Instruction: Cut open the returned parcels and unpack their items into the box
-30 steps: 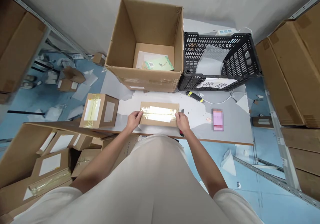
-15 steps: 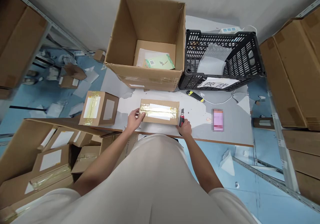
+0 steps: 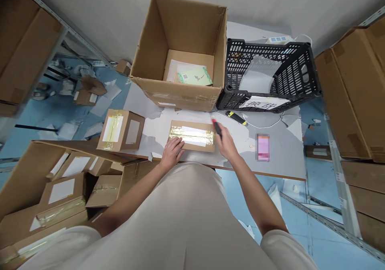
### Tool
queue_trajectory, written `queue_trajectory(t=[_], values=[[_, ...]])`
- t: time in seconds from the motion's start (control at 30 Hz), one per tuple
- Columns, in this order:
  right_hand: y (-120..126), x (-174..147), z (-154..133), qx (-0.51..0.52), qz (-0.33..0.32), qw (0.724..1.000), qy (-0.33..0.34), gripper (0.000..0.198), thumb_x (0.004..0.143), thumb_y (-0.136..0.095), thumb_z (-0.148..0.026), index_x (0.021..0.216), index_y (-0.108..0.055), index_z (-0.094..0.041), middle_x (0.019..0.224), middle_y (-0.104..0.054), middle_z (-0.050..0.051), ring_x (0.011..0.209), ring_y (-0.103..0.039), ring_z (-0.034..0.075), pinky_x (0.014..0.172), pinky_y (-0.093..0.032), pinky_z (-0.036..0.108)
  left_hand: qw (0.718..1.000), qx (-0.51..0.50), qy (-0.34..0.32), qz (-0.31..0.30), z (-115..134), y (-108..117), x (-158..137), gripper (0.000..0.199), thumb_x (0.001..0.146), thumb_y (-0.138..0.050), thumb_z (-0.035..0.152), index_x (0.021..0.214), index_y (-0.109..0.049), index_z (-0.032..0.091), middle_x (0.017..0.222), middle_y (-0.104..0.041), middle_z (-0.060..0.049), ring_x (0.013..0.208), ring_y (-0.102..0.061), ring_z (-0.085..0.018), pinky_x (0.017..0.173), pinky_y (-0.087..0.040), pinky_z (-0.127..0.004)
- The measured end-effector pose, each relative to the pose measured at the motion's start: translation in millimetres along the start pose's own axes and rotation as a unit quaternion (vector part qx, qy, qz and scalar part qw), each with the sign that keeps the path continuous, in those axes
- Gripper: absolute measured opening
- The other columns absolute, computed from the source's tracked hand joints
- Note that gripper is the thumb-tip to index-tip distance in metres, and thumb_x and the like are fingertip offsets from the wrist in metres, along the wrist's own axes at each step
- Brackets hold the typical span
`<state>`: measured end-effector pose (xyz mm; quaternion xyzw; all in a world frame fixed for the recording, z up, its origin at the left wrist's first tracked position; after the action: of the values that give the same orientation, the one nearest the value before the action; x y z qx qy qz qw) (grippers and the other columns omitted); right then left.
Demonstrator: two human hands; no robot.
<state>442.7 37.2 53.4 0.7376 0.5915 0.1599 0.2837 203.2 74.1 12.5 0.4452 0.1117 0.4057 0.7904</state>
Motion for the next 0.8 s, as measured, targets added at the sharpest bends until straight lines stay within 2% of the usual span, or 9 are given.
queue_trajectory(t=[0.03,0.1,0.2,0.3,0.43,0.8], values=[[-15.5,5.6,-29.7,-0.044,-0.081,0.993,0.071,0.055,0.092,-0.037,-0.029,0.146,-0.029,-0.026,0.136,-0.049,0.011,0.117,-0.051,0.025,0.096,-0.042,0.041,1.0,0.012,-0.009,0.009,0.2,0.3,-0.2,0.033,0.091,-0.048,0.033,0.121,-0.058,0.021,0.128,-0.059,-0.013,0.128,-0.047,-0.029,0.103,-0.04,-0.051],[-49.7,9.0,-66.8,-0.135,-0.215,0.955,0.152,0.054,0.094,-0.034,-0.026,0.148,-0.026,-0.032,0.131,-0.054,0.007,0.112,-0.055,0.024,0.09,-0.045,0.038,0.999,0.031,-0.028,0.023,1.4,1.0,-0.6,0.032,0.091,-0.049,0.032,0.121,-0.058,0.021,0.126,-0.06,-0.013,0.127,-0.049,-0.028,0.102,-0.042,-0.05],[-88.1,11.1,-85.5,-0.263,-0.309,0.891,0.203,0.059,0.094,-0.032,-0.017,0.148,-0.023,-0.038,0.126,-0.057,0.006,0.1,-0.062,0.023,0.081,-0.046,0.034,0.997,0.051,-0.047,0.036,4.0,1.6,-1.3,0.032,0.091,-0.05,0.031,0.121,-0.058,0.021,0.125,-0.061,-0.013,0.126,-0.05,-0.028,0.1,-0.044,-0.048],[-105.7,11.9,-89.1,-0.335,-0.331,0.851,0.233,0.063,0.093,-0.03,-0.012,0.149,-0.02,-0.04,0.125,-0.057,0.007,0.096,-0.064,0.023,0.076,-0.046,0.032,0.996,0.058,-0.05,0.038,5.4,1.2,-2.7,0.032,0.091,-0.05,0.031,0.121,-0.058,0.02,0.125,-0.061,-0.013,0.126,-0.05,-0.028,0.1,-0.044,-0.048],[-108.9,11.1,-90.3,-0.392,-0.329,0.824,0.242,0.065,0.092,-0.03,-0.01,0.149,-0.018,-0.039,0.124,-0.056,0.009,0.098,-0.063,0.023,0.075,-0.046,0.032,0.997,0.056,-0.038,0.035,4.2,0.3,-4.0,0.034,0.092,-0.048,0.031,0.123,-0.057,0.021,0.126,-0.061,-0.013,0.127,-0.049,-0.027,0.1,-0.044,-0.049],[-115.9,2.6,-86.9,-0.461,-0.322,0.8,0.209,0.056,0.097,-0.021,-0.02,0.15,-0.013,-0.036,0.126,-0.053,0.014,0.098,-0.062,0.027,0.071,-0.047,0.035,0.997,0.062,-0.039,0.032,5.4,2.5,-4.7,0.031,0.092,-0.049,0.032,0.119,-0.059,0.02,0.124,-0.061,-0.013,0.125,-0.051,-0.027,0.1,-0.045,-0.046]])
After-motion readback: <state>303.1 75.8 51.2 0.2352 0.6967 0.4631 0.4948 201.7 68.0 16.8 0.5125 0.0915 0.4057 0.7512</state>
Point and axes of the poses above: each hand's wrist, its own x-axis towards the middle knuckle, its own y-axis out of the back of the hand, z = x × y, the point moved 10 cm from there along x, towards the middle knuckle
